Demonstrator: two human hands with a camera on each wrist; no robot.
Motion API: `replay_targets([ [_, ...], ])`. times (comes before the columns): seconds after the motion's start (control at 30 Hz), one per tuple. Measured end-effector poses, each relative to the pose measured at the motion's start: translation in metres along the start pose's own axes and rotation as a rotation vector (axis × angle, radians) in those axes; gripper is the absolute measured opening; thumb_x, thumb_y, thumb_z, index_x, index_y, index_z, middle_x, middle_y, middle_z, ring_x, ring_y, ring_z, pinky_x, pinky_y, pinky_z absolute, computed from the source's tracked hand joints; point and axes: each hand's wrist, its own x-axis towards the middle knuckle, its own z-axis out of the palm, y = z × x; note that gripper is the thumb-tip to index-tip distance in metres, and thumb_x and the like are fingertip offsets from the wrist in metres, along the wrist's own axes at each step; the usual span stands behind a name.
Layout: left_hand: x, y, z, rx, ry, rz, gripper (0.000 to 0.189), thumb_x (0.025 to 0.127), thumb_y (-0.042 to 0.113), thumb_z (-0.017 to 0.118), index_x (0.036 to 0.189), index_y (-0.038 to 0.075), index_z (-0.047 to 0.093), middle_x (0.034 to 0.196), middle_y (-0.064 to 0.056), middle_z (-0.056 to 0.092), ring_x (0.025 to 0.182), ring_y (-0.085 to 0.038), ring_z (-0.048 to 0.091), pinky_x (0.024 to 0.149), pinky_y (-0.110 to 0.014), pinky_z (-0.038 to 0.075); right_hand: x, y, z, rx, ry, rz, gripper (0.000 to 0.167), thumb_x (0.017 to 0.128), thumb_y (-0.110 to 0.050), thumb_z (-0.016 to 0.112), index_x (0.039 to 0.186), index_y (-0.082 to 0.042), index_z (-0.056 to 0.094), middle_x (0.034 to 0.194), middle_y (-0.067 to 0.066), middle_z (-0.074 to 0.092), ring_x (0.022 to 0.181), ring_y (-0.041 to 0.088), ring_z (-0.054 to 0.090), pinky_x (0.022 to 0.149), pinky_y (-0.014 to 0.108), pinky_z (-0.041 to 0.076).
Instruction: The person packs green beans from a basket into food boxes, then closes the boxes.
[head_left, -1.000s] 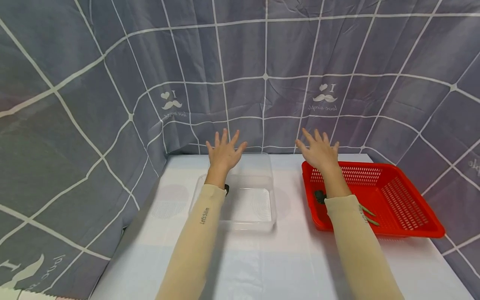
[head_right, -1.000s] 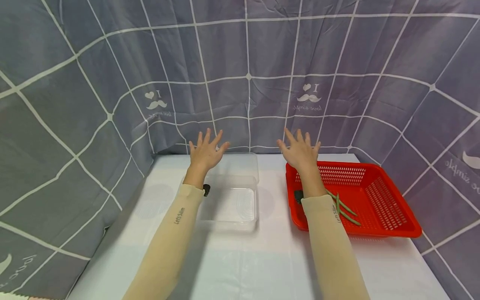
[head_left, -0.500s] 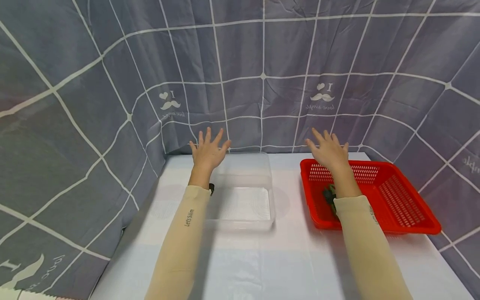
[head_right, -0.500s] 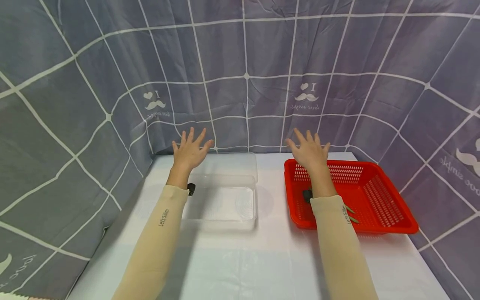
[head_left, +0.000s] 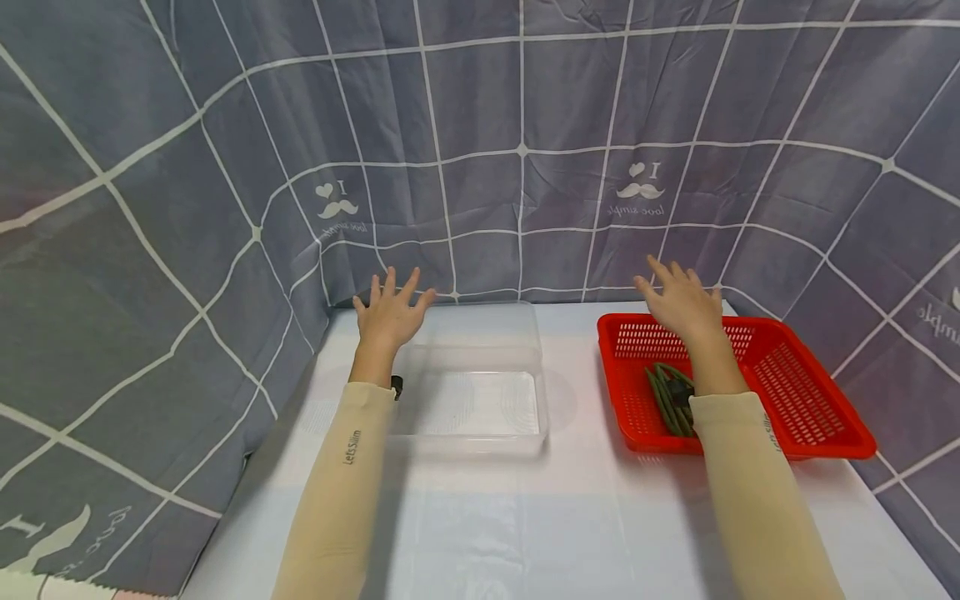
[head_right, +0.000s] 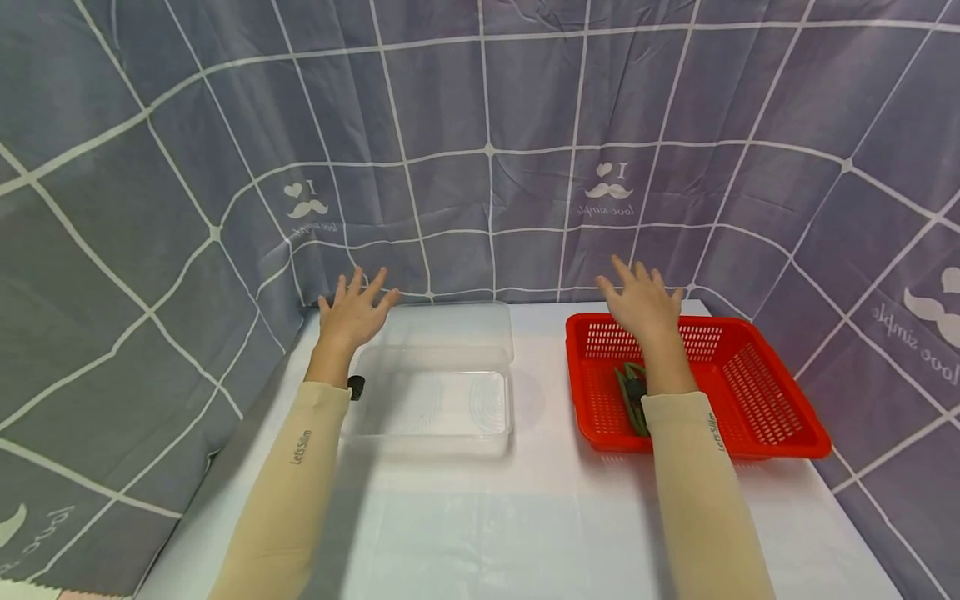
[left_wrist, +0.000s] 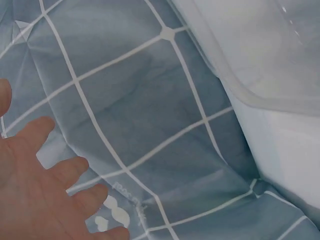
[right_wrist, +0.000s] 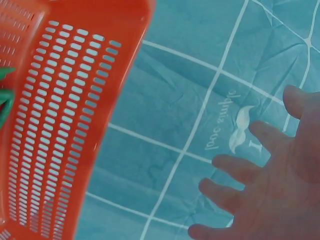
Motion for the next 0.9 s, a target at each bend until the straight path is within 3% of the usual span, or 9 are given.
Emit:
replay_targets([
  [0.7,-0.025,-0.056,0.009,-0.025,-0.087,-0.037,0.076,0.107,0.071,0.022,0.172,0.032,0.009,0.180,-0.017,-0.005,0.165,-0.047,-0.011,0.122,-0.079,-0.005,-0.014,0.027,-0.013,0.008,-0.015,0.031,0.082,0.106,-0.072,0.020,0.172,-0.026,0.006,0.174,0.031,0.012,0.157,0.063,0.011,0.114,0.087,0.003],
  [0.9,-0.029,-0.065,0.016,-0.046,-0.120,-0.046,0.078,0.106,0.073,0.022,0.172,0.033,0.008,0.180,-0.015,-0.008,0.165,-0.047,-0.012,0.122,-0.079,-0.005,-0.020,0.037,-0.012,-0.041,-0.038,0.062,0.083,0.107,-0.068,0.029,0.172,-0.020,0.013,0.168,0.036,0.025,0.147,0.065,0.031,0.112,0.083,0.024],
])
